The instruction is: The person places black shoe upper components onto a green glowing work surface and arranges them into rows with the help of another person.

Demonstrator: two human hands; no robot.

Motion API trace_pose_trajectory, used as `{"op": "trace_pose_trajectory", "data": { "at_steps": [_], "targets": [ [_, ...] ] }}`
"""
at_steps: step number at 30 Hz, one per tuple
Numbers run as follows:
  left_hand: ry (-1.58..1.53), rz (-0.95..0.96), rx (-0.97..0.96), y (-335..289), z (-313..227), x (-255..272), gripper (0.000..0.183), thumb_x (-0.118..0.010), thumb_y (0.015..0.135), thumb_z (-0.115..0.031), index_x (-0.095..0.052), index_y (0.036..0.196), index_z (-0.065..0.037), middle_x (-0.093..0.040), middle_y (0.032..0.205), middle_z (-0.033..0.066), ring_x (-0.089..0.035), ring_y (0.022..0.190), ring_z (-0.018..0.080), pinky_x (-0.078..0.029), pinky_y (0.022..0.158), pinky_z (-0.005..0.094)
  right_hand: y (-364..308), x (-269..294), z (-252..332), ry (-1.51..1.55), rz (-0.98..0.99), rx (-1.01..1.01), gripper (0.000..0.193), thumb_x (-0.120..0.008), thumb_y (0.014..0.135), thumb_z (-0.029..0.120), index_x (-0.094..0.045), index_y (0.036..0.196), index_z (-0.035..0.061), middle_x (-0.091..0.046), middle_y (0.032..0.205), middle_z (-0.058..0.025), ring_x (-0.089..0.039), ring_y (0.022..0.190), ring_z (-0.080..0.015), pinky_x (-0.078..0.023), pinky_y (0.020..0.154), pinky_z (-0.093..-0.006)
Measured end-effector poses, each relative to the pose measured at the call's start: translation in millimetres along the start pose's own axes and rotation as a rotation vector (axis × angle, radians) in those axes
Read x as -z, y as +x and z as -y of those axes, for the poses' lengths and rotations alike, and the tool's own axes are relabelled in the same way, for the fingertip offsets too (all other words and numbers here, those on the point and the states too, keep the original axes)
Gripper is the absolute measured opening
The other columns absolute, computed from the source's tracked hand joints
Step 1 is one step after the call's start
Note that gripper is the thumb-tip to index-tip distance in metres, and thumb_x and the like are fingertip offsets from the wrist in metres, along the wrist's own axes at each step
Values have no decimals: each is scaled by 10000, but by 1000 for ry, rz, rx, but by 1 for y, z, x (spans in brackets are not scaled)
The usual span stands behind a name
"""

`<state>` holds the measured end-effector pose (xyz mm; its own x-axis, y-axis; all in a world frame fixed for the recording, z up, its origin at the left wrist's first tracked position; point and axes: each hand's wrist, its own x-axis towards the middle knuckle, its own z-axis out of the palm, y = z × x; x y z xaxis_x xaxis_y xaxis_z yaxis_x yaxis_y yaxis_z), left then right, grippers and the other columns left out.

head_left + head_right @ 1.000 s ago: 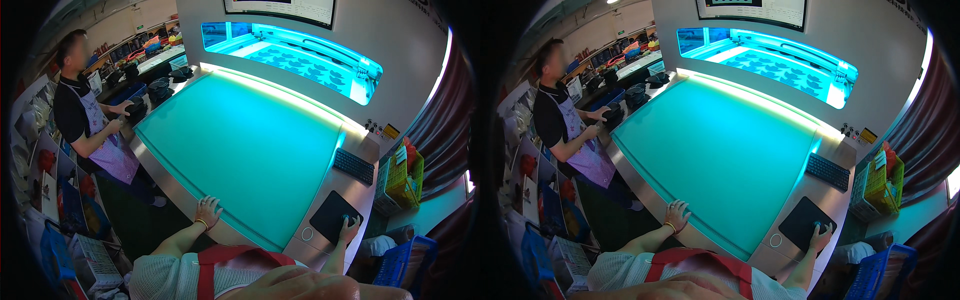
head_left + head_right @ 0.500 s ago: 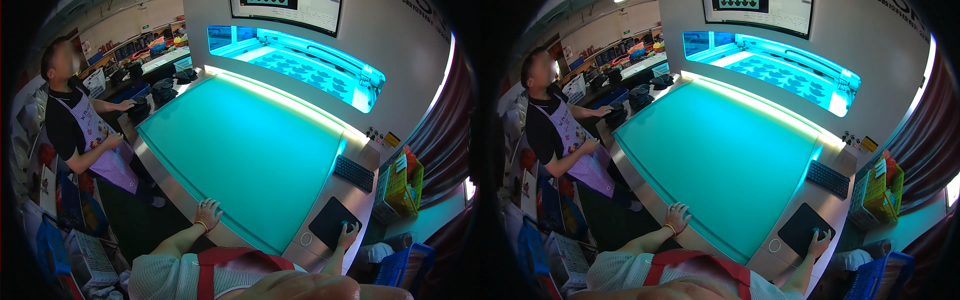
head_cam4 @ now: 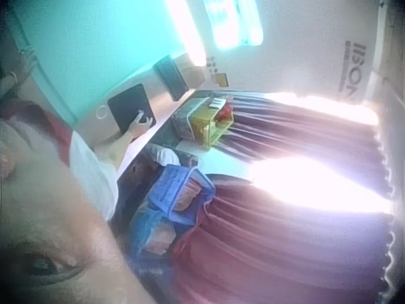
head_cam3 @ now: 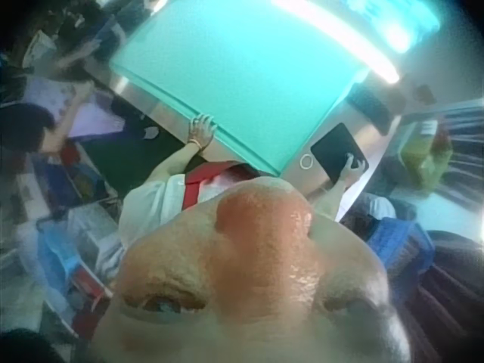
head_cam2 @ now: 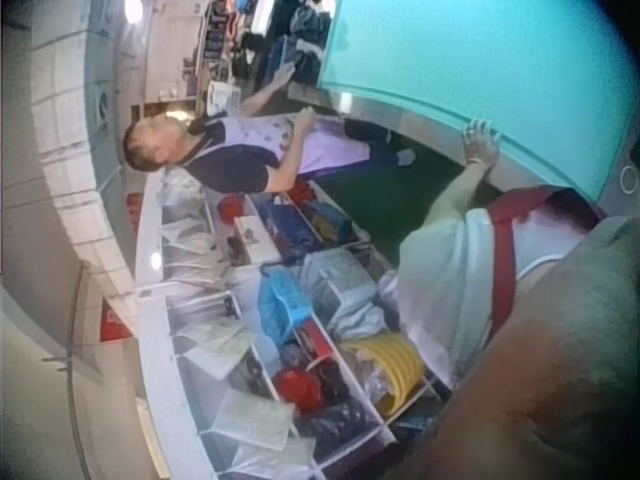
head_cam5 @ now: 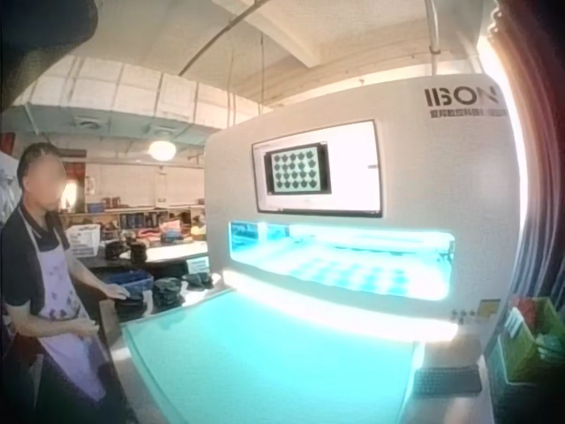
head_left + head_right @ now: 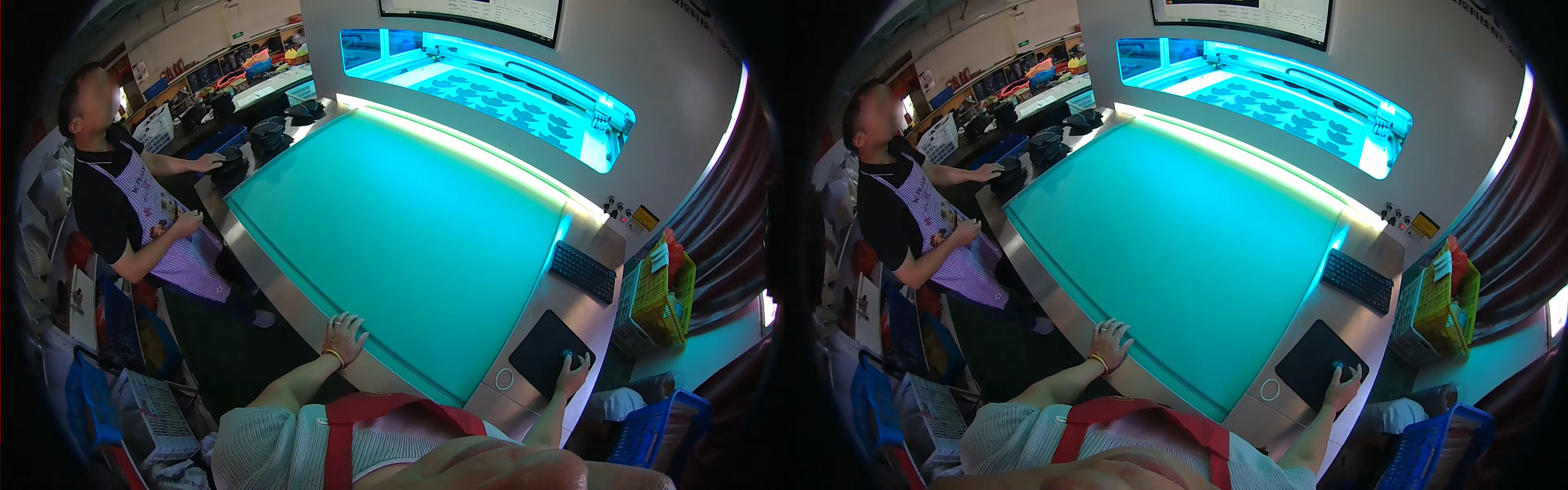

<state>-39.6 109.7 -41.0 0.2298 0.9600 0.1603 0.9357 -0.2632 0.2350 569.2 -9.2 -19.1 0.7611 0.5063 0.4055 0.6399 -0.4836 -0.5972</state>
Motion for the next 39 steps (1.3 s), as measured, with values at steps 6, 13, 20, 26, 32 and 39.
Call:
{"op": "trace_pose_trajectory", "data": {
  "at_steps": [6,13,20,26,32,39],
  "targets": [
    [12,20,1,-4,1,0,499,-526,968,-470,-576,1333,-133,-541,1369,85,-404,1375,267,-226,1171,486,-2,0,-3,-5,10,-15,605,-738,871,292,-519,1381,51,-670,1198,-170,-607,1158,-360,-461,1014,-439],
    [3,49,25,-7,0,2,503,-513,972,-478,-573,1334,-134,-531,1399,83,-389,1389,267,-212,1178,488,-5,1,-1,-3,-2,-17,606,-750,851,248,-520,1369,33,-664,1190,-175,-608,1130,-357,-466,1003,-445],
    [-10,51,22,-7,1,1,504,-511,972,-478,-569,1337,-136,-532,1397,86,-387,1390,269,-214,1178,497,-5,3,-6,-2,21,-18,628,-735,869,288,-500,1401,52,-653,1237,-169,-602,1176,-353,-450,1031,-442],
    [-7,48,23,-5,0,3,503,-506,975,-477,-567,1340,-136,-525,1402,88,-380,1396,272,-211,1179,498,-4,-1,-4,-22,8,-19,614,-740,858,250,-507,1382,32,-659,1194,-185,-606,1133,-360,-461,1010,-441],
    [-3,57,27,0,2,2,498,-507,975,-475,-571,1336,-139,-522,1406,87,-377,1400,267,-208,1180,496,0,-5,-3,12,-21,-8,607,-742,858,250,-512,1375,30,-660,1188,-184,-606,1135,-360,-461,1010,-441],
    [-9,47,13,-6,1,2,485,-514,973,-473,-579,1325,-145,-532,1395,84,-393,1388,268,-211,1179,495,-5,0,-3,35,-13,-9,617,-751,843,238,-515,1374,30,-659,1191,-186,-612,1123,-363,-464,1006,-444]
  ]
}}
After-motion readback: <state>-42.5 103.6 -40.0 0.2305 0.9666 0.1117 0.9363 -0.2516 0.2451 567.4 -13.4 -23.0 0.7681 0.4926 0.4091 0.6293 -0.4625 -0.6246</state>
